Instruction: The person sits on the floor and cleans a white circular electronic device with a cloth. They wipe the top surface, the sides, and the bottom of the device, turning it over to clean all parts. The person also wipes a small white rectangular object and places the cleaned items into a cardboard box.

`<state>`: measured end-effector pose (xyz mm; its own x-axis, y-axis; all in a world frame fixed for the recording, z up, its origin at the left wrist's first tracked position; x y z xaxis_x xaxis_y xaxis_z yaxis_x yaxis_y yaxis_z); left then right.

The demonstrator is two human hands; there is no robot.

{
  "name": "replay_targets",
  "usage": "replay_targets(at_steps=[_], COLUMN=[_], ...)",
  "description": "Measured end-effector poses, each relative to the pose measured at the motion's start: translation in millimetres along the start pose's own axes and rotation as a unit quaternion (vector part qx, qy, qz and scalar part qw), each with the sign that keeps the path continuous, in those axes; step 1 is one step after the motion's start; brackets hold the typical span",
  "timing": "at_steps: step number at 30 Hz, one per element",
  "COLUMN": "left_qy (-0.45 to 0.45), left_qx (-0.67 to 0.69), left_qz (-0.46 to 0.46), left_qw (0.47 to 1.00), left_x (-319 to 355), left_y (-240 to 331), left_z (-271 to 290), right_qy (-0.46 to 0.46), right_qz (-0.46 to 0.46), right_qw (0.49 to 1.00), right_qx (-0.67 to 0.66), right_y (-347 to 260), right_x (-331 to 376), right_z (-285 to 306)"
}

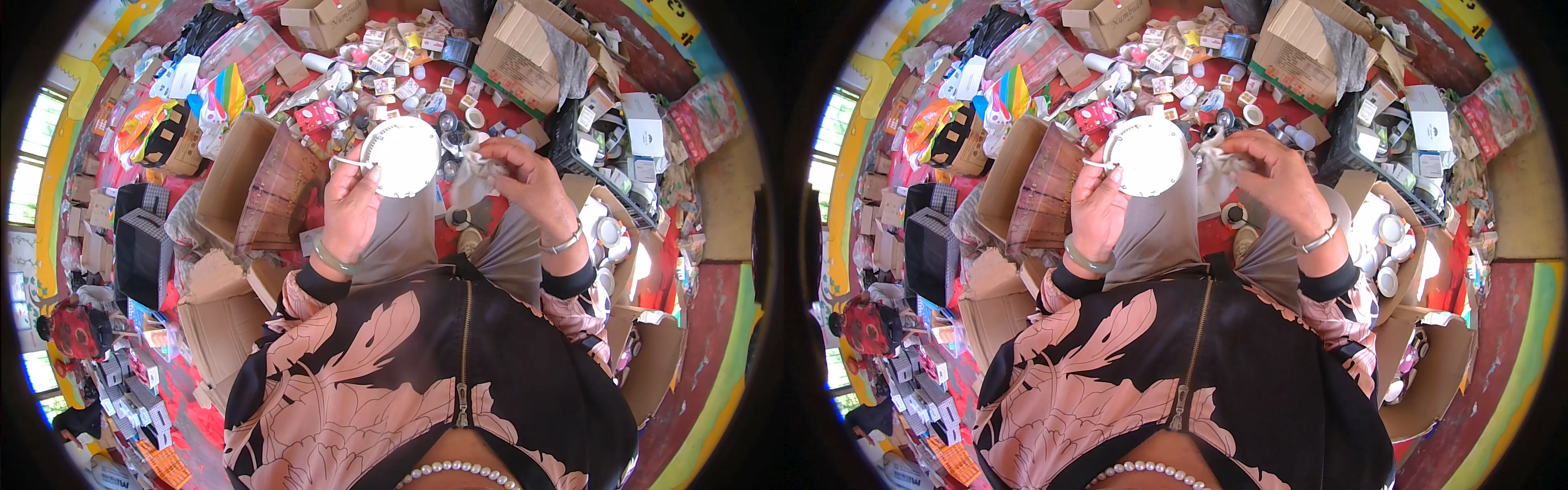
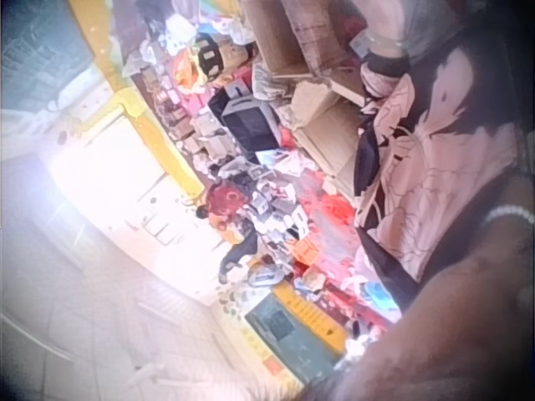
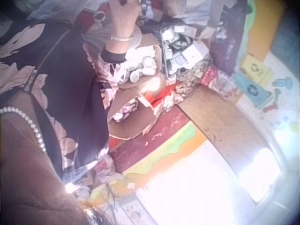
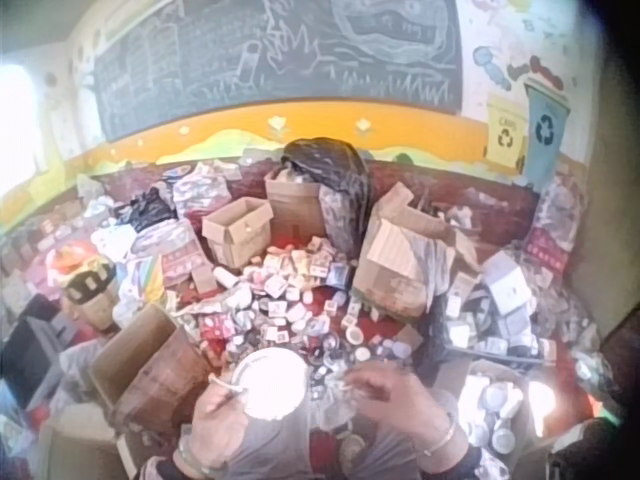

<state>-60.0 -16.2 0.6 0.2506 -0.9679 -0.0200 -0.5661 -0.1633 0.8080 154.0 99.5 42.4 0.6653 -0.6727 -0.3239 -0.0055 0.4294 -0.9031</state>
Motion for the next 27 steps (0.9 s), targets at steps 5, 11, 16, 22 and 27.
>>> replay_targets(at_steps=[5,11,16,22,27], left_qy=[-0.005,0.017,0.012,-0.016,-0.03], left_qx=[0.045,0.11,0.112,0.047,-0.102], left_qz=[-0.025,0.088,0.113,0.066,-0.03], left_qw=[0.999,0.99,0.987,0.997,0.994], left_x=[-2,-2,1,8,5], left_y=[1,-8,-21,-16,-18], left_z=[-14,-27,-21,-32,-27], right_qy=[-0.024,-0.016,0.008,0.013,0.178], right_qz=[0.131,0.368,0.377,0.357,0.255], right_qw=[0.99,0.874,0.885,0.873,0.939], right_qx=[0.039,0.317,0.273,0.331,0.149], right_y=[-30,-15,-12,-22,-17], right_x=[5,9,12,16,14], right_z=[-40,-68,-68,-73,-47])
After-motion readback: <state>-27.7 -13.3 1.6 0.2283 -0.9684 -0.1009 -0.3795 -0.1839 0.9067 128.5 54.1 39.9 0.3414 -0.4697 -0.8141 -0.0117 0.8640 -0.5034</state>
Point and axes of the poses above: each hand's wrist, its own x-axis away from the middle knuckle, its own z-axis out of the back of the hand, y = z × x, the point moved 2 cm from there along -x, towards the middle knuckle, and after that the axes turned 12 degrees about z, right-handed, at the moved point
